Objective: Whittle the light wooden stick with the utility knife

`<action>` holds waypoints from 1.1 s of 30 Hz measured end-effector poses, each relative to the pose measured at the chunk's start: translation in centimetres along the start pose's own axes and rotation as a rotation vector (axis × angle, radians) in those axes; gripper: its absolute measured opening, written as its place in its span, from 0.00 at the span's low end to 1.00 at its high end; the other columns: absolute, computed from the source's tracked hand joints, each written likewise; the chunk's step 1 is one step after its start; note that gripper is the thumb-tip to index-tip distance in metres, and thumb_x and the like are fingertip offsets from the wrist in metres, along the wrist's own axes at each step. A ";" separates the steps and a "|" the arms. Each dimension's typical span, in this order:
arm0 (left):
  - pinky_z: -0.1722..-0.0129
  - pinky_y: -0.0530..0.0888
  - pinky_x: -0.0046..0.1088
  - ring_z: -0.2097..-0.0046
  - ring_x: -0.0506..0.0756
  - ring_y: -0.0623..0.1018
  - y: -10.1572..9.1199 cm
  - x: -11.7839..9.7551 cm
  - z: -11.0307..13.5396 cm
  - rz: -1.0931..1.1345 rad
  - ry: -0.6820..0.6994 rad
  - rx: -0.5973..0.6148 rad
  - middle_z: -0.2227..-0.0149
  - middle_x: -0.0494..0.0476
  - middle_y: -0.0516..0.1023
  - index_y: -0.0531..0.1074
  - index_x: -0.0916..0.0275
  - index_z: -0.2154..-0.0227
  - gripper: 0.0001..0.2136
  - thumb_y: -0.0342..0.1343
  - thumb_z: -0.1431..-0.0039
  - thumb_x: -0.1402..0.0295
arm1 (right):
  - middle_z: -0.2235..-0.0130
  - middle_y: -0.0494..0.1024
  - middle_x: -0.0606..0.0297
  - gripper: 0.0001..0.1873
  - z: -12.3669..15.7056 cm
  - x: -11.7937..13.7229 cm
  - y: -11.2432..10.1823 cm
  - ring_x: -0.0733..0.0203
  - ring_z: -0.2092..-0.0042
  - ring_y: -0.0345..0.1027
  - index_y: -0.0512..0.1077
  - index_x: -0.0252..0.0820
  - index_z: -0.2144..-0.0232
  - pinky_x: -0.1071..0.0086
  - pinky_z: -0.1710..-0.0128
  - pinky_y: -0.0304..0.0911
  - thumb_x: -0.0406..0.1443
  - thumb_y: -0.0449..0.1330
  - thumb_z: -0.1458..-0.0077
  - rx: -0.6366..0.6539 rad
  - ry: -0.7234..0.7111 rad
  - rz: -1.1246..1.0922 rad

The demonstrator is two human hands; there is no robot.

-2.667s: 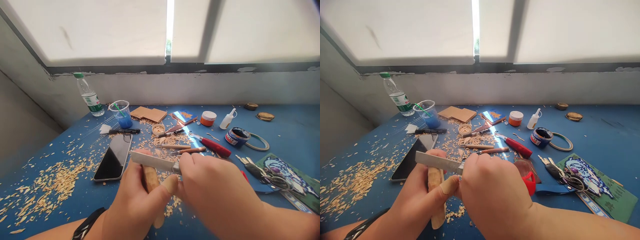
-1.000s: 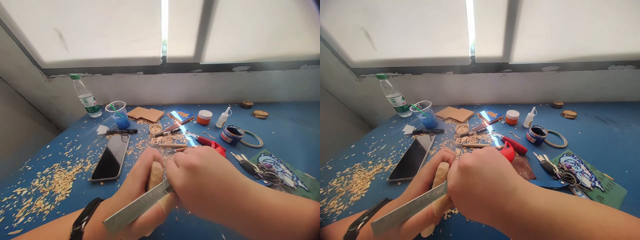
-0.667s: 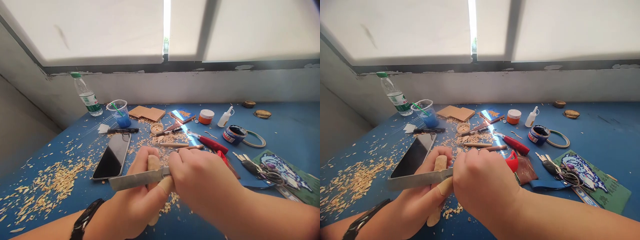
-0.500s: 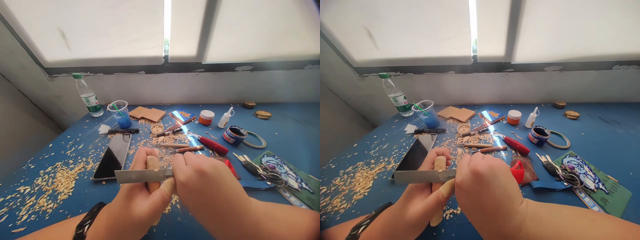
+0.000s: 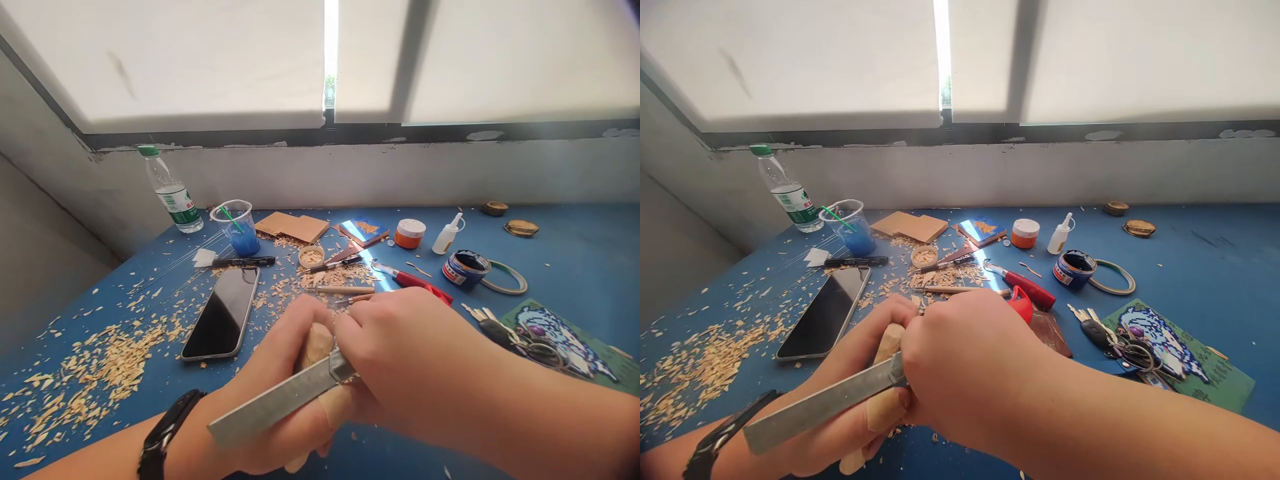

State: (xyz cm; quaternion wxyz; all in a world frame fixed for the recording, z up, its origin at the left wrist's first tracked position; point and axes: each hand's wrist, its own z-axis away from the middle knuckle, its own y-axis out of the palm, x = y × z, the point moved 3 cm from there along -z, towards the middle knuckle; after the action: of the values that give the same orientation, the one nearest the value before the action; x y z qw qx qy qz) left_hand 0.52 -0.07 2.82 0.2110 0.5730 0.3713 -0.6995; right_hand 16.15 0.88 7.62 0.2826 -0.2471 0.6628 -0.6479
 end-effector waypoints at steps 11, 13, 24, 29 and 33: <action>0.78 0.68 0.21 0.79 0.48 0.69 0.3 0.1 0.3 0.039 0.008 -0.127 0.78 0.42 0.68 0.58 0.56 0.58 0.16 0.50 0.30 0.48 | 0.78 0.71 0.69 0.12 0.3 0.3 0.6 0.63 0.78 0.56 0.71 0.43 0.77 0.65 0.79 0.34 0.37 0.72 0.53 -0.145 0.015 0.079; 0.76 0.69 0.21 0.78 0.48 0.70 0.4 -0.1 0.7 0.017 -0.014 -0.142 0.79 0.42 0.68 0.59 0.56 0.58 0.15 0.49 0.29 0.49 | 0.78 0.71 0.69 0.11 0.5 0.5 0.7 0.63 0.79 0.56 0.71 0.43 0.76 0.65 0.79 0.33 0.36 0.72 0.54 -0.226 0.022 0.097; 0.77 0.68 0.24 0.77 0.50 0.67 0.8 1.5 0.1 -0.005 0.026 -0.447 0.78 0.42 0.63 0.58 0.55 0.55 0.17 0.56 0.33 0.51 | 0.77 0.67 0.64 0.10 1.6 1.8 1.7 0.59 0.76 0.59 0.68 0.45 0.81 0.63 0.79 0.33 0.29 0.66 0.59 -0.249 0.070 0.233; 0.73 0.69 0.27 0.71 0.52 0.68 0.3 1.4 -0.2 -0.096 -0.011 -0.600 0.71 0.45 0.65 0.59 0.55 0.54 0.23 0.64 0.41 0.52 | 0.75 0.69 0.63 0.08 1.6 1.9 1.9 0.59 0.74 0.64 0.72 0.45 0.77 0.65 0.80 0.39 0.27 0.64 0.52 -0.117 0.159 0.240; 0.72 0.68 0.28 0.67 0.55 0.71 -0.2 1.7 -0.1 -0.099 -0.049 -0.680 0.68 0.49 0.67 0.62 0.56 0.56 0.24 0.68 0.46 0.54 | 0.75 0.69 0.63 0.07 1.6 1.8 2.0 0.59 0.73 0.66 0.73 0.44 0.75 0.65 0.79 0.38 0.28 0.65 0.50 -0.069 0.196 0.236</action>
State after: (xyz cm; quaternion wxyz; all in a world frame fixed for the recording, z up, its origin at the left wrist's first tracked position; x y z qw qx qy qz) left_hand 0.00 0.36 1.23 0.3644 0.4341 0.6054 -0.5588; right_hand 15.99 -1.43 5.57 0.2821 -0.1127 0.7336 -0.6079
